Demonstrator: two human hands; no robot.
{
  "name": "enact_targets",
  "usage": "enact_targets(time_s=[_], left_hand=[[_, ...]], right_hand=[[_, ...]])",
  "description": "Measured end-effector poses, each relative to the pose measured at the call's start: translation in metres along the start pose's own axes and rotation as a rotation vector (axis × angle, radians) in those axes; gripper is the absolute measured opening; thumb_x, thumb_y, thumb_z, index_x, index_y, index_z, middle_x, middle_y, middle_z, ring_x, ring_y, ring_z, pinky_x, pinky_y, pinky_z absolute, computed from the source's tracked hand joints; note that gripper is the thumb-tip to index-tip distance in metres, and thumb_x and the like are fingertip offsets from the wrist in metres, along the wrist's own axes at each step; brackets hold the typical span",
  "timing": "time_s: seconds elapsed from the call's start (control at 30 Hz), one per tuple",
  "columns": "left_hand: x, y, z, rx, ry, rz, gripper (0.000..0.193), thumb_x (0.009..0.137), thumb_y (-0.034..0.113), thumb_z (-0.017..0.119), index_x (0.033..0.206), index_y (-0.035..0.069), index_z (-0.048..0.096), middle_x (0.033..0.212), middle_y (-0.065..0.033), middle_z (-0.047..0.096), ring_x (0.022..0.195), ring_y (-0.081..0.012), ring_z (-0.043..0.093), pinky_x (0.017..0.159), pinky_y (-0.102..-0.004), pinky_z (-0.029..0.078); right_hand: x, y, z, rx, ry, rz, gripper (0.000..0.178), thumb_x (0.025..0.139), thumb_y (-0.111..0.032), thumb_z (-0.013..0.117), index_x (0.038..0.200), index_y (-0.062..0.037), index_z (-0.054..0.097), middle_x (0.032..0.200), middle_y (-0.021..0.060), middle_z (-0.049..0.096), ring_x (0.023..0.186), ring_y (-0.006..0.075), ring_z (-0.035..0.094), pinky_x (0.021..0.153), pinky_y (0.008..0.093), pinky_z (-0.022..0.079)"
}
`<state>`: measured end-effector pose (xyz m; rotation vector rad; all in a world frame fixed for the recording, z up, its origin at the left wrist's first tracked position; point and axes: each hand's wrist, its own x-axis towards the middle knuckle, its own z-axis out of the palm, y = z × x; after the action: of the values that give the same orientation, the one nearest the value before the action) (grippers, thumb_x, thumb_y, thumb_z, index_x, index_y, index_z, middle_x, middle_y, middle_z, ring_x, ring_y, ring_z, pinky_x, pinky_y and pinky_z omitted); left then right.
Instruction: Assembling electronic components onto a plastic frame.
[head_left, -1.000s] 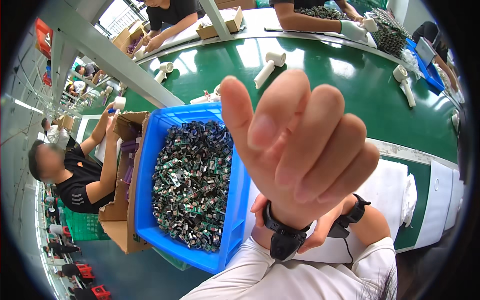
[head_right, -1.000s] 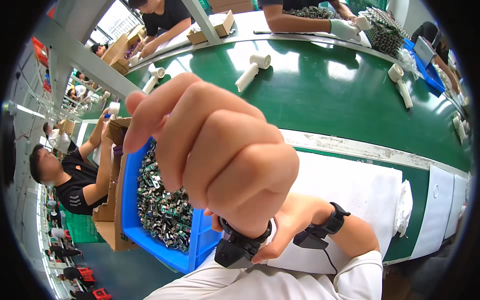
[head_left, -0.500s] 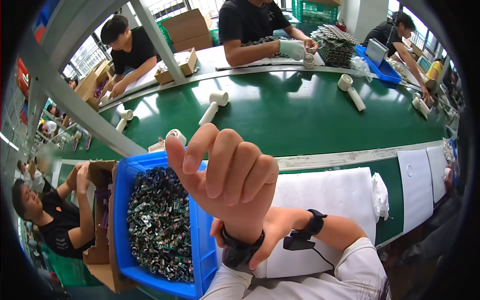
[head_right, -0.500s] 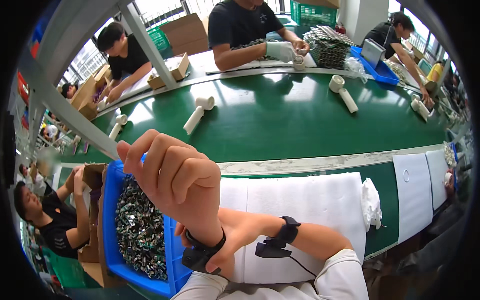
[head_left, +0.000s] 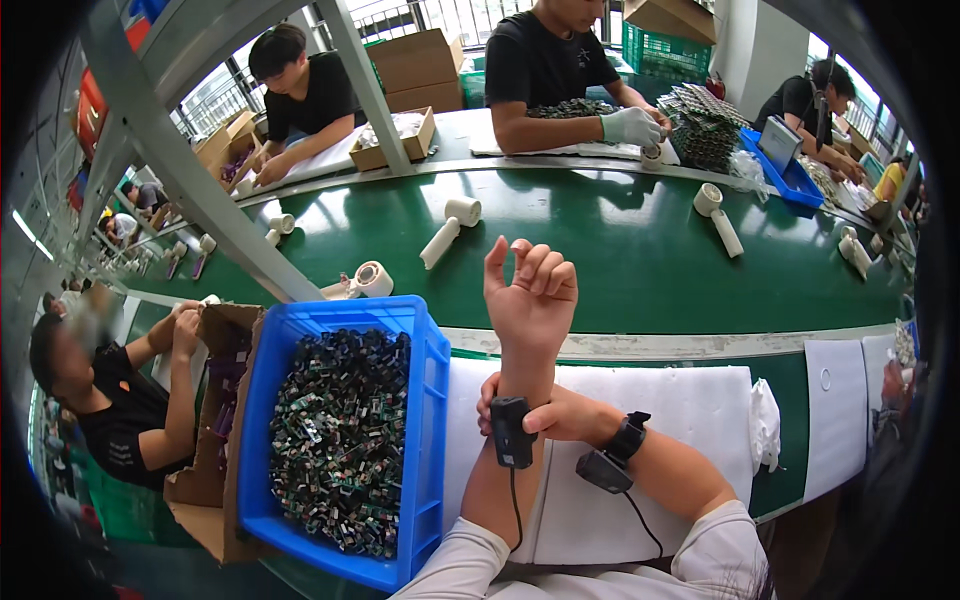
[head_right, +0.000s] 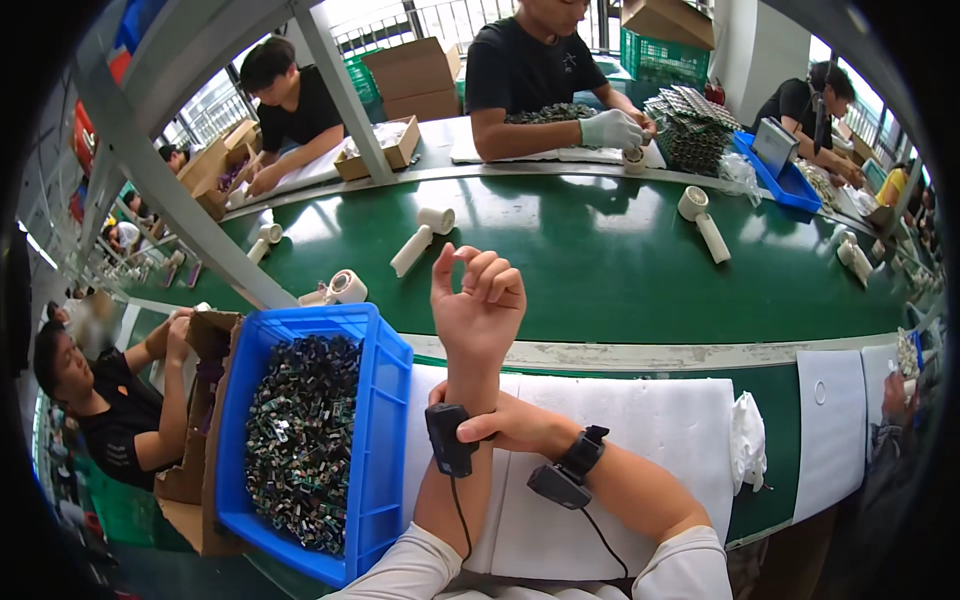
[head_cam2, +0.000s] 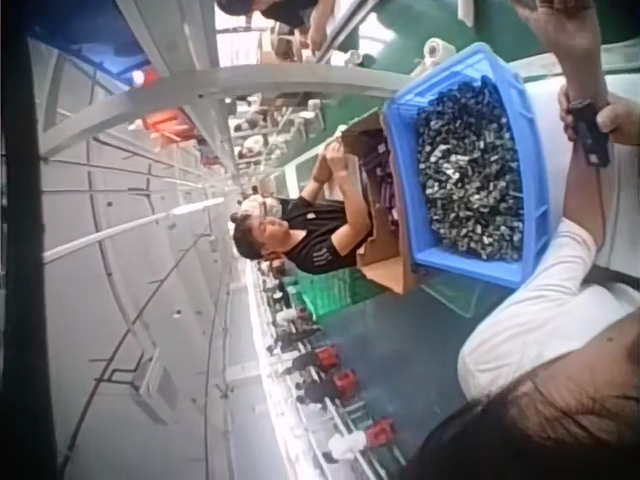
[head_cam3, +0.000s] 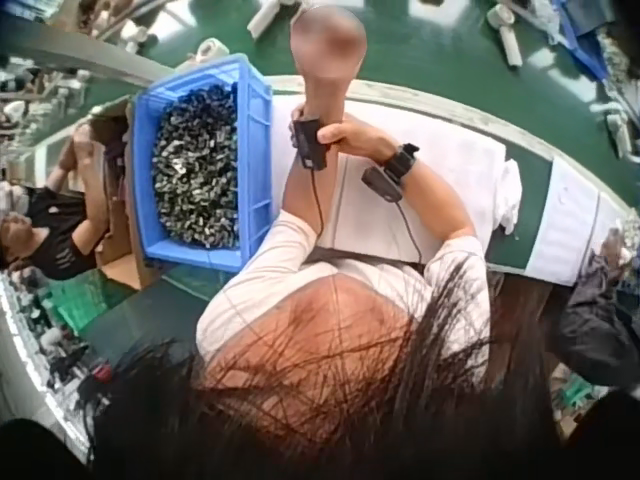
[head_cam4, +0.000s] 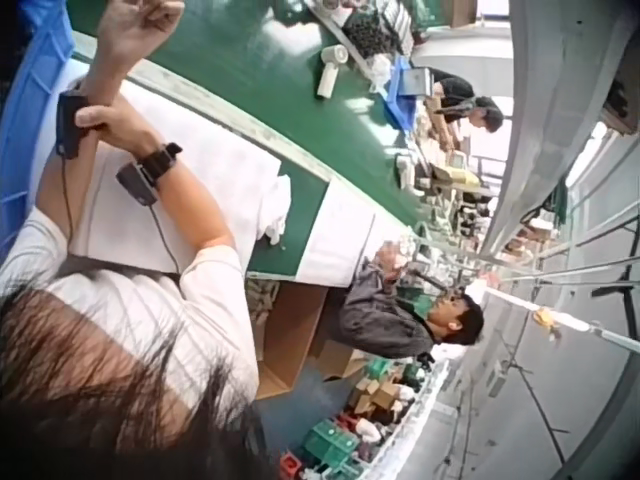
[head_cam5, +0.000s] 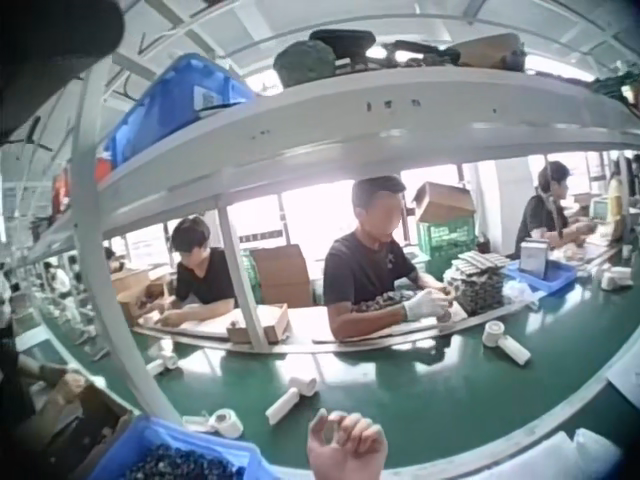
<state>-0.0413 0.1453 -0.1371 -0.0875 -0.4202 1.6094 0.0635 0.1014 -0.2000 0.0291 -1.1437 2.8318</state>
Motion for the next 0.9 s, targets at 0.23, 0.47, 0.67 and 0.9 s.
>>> enact_targets(time_s=[0.23,0.47,0.67,0.9], left_hand=[[0.001,0.005,-0.015,0.092,0.157,0.058,0.026,0.097,0.025,0.063,0.078,0.008,0.058,0.061,0.0007,0.038,0.053,-0.0119,0.034,0.054,-0.0277,0.03],[0.005,-0.001,-0.017,0.074,0.151,0.013,0.026,0.097,0.025,0.063,0.077,0.008,0.057,0.061,0.0009,0.038,0.053,-0.012,0.033,0.054,-0.0282,0.03],[0.003,0.007,-0.013,0.066,0.14,0.036,0.026,0.096,0.024,0.063,0.076,0.008,0.056,0.06,0.0017,0.037,0.053,-0.0112,0.032,0.054,-0.0274,0.03],[0.003,0.0,-0.009,0.095,0.15,0.034,0.021,0.096,0.019,0.062,0.079,0.008,0.06,0.059,0.0029,0.037,0.052,-0.0102,0.032,0.053,-0.0269,0.028]], right_hand=[[-0.001,0.004,-0.003,0.051,0.076,0.029,0.065,0.073,-0.028,0.088,0.122,-0.0063,0.052,0.112,0.0063,0.059,0.109,0.0211,0.059,0.098,0.0367,0.049],[-0.005,0.004,-0.008,0.041,0.066,0.005,0.064,0.074,-0.028,0.087,0.122,-0.0062,0.052,0.113,0.0062,0.059,0.109,0.0206,0.06,0.099,0.0367,0.049],[-0.003,-0.003,0.008,0.018,0.105,-0.041,0.063,0.075,-0.028,0.088,0.122,-0.0057,0.051,0.115,0.0069,0.059,0.109,0.0198,0.06,0.099,0.0362,0.049],[-0.002,0.0,0.008,0.03,0.038,-0.074,0.055,0.085,-0.022,0.081,0.126,-0.0039,0.048,0.107,0.0017,0.058,0.097,0.0084,0.06,0.089,0.0281,0.053]])
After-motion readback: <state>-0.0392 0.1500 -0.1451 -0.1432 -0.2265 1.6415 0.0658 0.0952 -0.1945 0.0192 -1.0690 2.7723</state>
